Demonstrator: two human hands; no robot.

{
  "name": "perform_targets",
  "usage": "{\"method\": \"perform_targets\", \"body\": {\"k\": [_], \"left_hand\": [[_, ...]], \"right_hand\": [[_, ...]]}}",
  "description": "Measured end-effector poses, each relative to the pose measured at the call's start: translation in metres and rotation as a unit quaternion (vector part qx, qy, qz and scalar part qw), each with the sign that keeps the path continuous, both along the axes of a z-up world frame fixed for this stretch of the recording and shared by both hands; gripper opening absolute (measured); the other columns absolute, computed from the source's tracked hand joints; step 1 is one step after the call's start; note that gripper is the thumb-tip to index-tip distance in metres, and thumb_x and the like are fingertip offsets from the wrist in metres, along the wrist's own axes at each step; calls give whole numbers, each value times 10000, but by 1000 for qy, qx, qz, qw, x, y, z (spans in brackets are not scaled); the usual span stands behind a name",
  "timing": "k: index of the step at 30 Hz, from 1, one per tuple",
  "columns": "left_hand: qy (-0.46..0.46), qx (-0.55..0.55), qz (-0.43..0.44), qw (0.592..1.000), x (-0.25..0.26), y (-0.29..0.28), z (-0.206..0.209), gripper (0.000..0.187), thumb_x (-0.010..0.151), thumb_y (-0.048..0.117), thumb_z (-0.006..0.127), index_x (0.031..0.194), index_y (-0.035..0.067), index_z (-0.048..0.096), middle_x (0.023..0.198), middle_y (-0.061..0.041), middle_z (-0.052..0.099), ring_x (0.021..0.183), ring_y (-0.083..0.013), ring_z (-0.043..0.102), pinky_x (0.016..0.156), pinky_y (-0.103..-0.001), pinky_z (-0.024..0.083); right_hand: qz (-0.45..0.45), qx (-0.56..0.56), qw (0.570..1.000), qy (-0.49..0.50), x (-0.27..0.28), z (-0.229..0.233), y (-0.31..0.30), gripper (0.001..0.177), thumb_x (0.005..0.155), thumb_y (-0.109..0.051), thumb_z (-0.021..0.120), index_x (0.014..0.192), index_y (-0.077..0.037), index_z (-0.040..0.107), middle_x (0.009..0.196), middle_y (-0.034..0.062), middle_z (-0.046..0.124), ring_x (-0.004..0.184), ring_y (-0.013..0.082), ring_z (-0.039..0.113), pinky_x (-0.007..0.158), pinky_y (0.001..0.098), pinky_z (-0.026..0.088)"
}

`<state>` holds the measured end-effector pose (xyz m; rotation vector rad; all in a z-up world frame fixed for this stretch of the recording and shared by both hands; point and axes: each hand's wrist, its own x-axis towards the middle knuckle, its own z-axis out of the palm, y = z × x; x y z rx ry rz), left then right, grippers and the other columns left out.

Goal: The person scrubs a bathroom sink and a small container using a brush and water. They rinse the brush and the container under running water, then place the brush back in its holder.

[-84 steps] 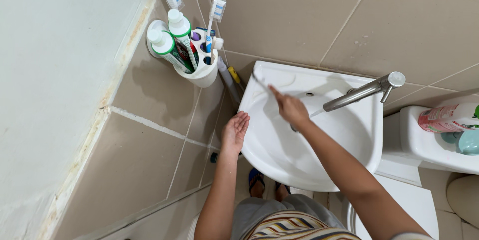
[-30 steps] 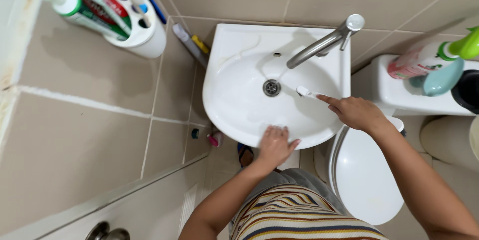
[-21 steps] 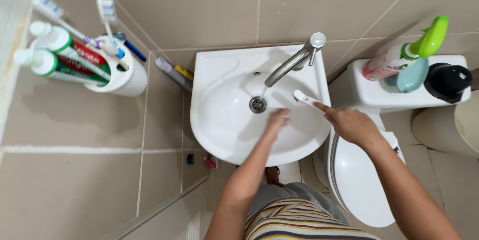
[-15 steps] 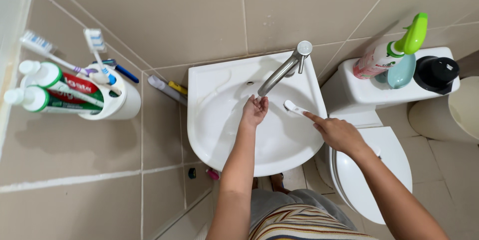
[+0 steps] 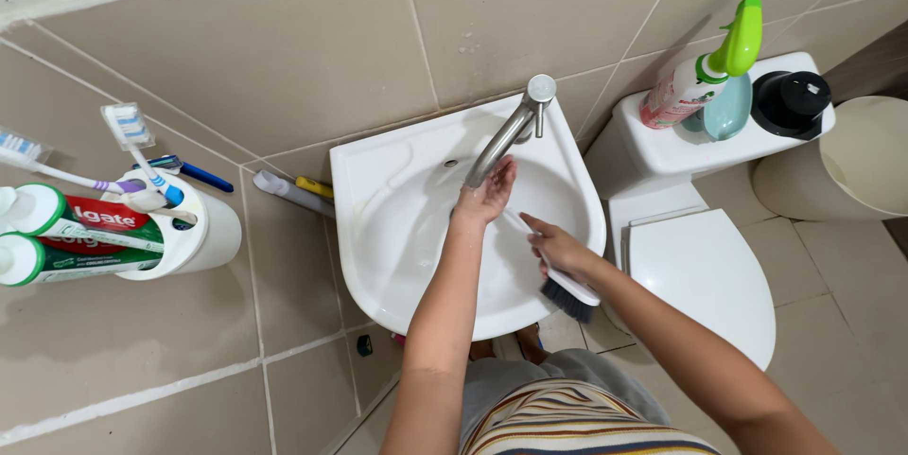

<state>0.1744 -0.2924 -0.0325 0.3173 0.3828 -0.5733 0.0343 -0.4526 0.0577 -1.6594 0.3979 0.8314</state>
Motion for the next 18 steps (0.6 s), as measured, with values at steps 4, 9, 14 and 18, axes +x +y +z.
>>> {"method": "perform_targets", "body": {"k": [4,9,14,18], "left_hand": [[-11,3,-50,999,16,-43,12,437,1039,258,507,1213,-129,610,1239,-270,658,1211,-365,640,1002,-400,588],[-28,-10,-75,997,27,-59,3,414,1052,282,486,1250,-60,610,1387,-238,593,1382,-349,507,1151,-477,425],[22,31,3,999,5,1,-13,279,1059,197,614,1183,-48,662,1152,-158,684,1070,-259,694,966,-356,601],[93,42,32,994,-7,35,-4,317,956,249,652,1022,-61,661,866,-145,707,732,-214,706,644,-252,639]], "right_hand": [[-85,116,988,53,3,-18,11,582,1032,-165,470,1600,-234,364,755,16,509,501,135,492,506,328,506],[-121,161,976,85,1,-26,11,574,1031,-164,461,1593,-241,377,735,18,502,498,127,499,507,338,531],[-144,144,974,97,6,-25,7,540,1045,-209,441,1580,-247,385,707,11,484,478,112,454,498,327,502],[-160,127,973,111,22,-33,18,433,1074,-262,467,1489,-168,390,676,8,450,472,104,394,477,299,422]]}}
